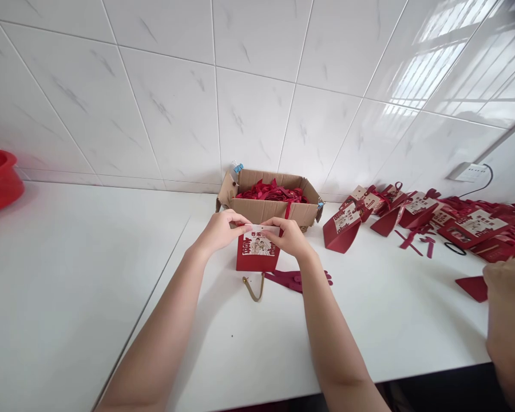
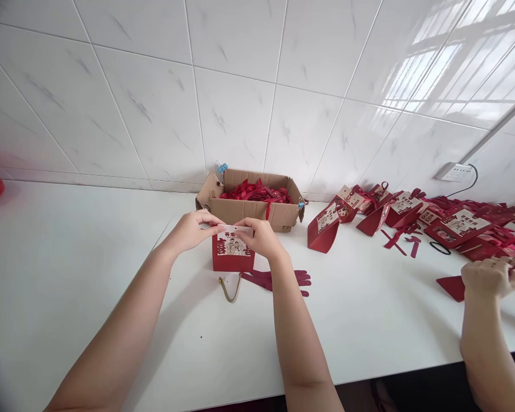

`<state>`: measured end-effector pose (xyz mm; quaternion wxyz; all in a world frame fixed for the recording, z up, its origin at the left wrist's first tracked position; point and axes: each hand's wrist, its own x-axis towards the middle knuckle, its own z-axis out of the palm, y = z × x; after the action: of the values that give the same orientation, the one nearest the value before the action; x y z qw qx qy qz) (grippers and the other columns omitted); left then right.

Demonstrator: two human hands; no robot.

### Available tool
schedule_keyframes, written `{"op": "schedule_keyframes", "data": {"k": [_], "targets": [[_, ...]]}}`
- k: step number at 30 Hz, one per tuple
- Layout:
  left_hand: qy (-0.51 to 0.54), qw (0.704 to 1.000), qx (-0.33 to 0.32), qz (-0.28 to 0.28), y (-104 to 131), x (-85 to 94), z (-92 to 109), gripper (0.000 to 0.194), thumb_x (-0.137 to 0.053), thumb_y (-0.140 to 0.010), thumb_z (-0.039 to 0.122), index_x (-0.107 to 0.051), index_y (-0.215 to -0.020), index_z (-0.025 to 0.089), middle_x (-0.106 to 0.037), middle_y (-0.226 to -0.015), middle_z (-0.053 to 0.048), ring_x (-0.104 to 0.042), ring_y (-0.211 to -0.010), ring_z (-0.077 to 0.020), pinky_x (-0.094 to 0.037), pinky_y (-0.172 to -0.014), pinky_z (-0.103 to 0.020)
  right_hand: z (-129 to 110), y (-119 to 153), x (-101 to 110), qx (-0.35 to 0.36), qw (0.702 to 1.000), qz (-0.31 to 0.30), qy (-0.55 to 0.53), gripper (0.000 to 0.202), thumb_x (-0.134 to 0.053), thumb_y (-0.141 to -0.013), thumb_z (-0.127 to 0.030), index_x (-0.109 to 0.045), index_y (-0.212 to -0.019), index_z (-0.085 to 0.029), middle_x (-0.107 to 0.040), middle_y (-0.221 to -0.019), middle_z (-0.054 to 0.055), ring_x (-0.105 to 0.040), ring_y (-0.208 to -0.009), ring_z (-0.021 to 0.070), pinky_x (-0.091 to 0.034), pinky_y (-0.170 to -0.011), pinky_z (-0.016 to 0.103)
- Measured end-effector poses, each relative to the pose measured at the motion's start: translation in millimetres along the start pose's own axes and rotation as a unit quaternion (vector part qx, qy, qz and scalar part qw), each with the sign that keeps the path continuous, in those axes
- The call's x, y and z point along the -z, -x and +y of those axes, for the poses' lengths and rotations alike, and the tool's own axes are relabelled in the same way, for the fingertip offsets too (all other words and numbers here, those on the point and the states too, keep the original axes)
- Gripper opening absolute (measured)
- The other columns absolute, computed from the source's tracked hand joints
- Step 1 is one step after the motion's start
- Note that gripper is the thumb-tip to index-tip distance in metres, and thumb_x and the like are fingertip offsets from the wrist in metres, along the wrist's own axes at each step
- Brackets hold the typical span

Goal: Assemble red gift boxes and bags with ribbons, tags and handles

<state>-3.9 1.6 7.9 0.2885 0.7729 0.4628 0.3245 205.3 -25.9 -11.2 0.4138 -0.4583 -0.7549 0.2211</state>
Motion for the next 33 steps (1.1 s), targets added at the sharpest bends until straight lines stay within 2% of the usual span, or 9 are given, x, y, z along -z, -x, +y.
{"op": "schedule_keyframes", "data": {"k": [4,9,17,24,29,33], "targets": [[0.012,1.000,0.000,0.006,-1.4,-1.1,-0.5,0.030,-0.067,-0.075,0.052,-0.075,-0.085,0.024,-0.065,-0.094,-0.004,-0.060,-0.089,-0.0211,-0.048,-0.078,-0.032,0.2,-0.5,-0.1,0.000,1.000,0.002,0.002,0.015,-0.061,-0.081,-0.029,-0.071,-0.089,-0.019,-0.073,-0.082,0.003,-0.064,-0.069,0.0152,-0.047,-0.060,0.025],[0.022,1.000,-0.003,0.007,-1.6,-2.3,0.2,0.030,-0.069,-0.074,0.052,-0.074,-0.084,0.023,-0.066,-0.093,-0.004,-0.061,-0.087,-0.0205,-0.049,-0.078,-0.032,1.1,-1.6,-2.3,-0.011,1.000,0.017,0.009,0.025,-0.053,-0.088,-0.036,-0.071,-0.085,-0.018,-0.071,-0.072,0.003,-0.059,-0.061,0.0136,-0.044,-0.056,0.024],[0.014,1.000,-0.011,0.009,-3.0,-4.0,-1.3,0.027,-0.068,-0.076,0.046,-0.073,-0.085,0.022,-0.065,-0.093,-0.004,-0.061,-0.086,-0.0202,-0.049,-0.077,-0.031,5.7,-4.2,-4.1,-0.012,1.000,0.026,0.003,0.022,-0.055,-0.086,-0.033,-0.071,-0.083,-0.018,-0.073,-0.078,0.004,-0.060,-0.066,0.0143,-0.044,-0.059,0.025],[-0.021,0.998,-0.051,0.007,-2.1,-7.8,1.8,0.024,-0.064,-0.078,0.043,-0.067,-0.085,0.021,-0.063,-0.100,-0.005,-0.060,-0.086,-0.0197,-0.048,-0.077,-0.032,4.2,-4.3,-2.7,0.001,1.000,0.028,0.009,0.020,-0.055,-0.086,-0.033,-0.069,-0.082,-0.018,-0.073,-0.081,0.004,-0.062,-0.070,0.0148,-0.045,-0.064,0.025],[0.001,1.000,-0.012,-0.016,-1.9,-8.4,4.3,0.025,-0.066,-0.078,0.044,-0.065,-0.084,0.020,-0.067,-0.081,-0.002,-0.061,-0.073,-0.0183,-0.046,-0.065,-0.029,5.4,-3.1,-3.1,-0.010,1.000,0.029,0.002,0.023,-0.059,-0.084,-0.039,-0.067,-0.080,-0.018,-0.071,-0.076,0.003,-0.060,-0.067,0.0138,-0.044,-0.061,0.024],[-0.001,1.000,-0.008,-0.012,-2.3,-8.0,4.6,0.028,-0.067,-0.076,0.047,-0.065,-0.083,0.020,-0.069,-0.084,-0.003,-0.063,-0.075,-0.0188,-0.047,-0.067,-0.030,6.9,-2.1,-3.0,-0.015,0.999,0.035,-0.022,0.023,-0.059,-0.083,-0.038,-0.069,-0.080,-0.017,-0.071,-0.075,0.003,-0.060,-0.067,0.0136,-0.045,-0.062,0.025]]}}
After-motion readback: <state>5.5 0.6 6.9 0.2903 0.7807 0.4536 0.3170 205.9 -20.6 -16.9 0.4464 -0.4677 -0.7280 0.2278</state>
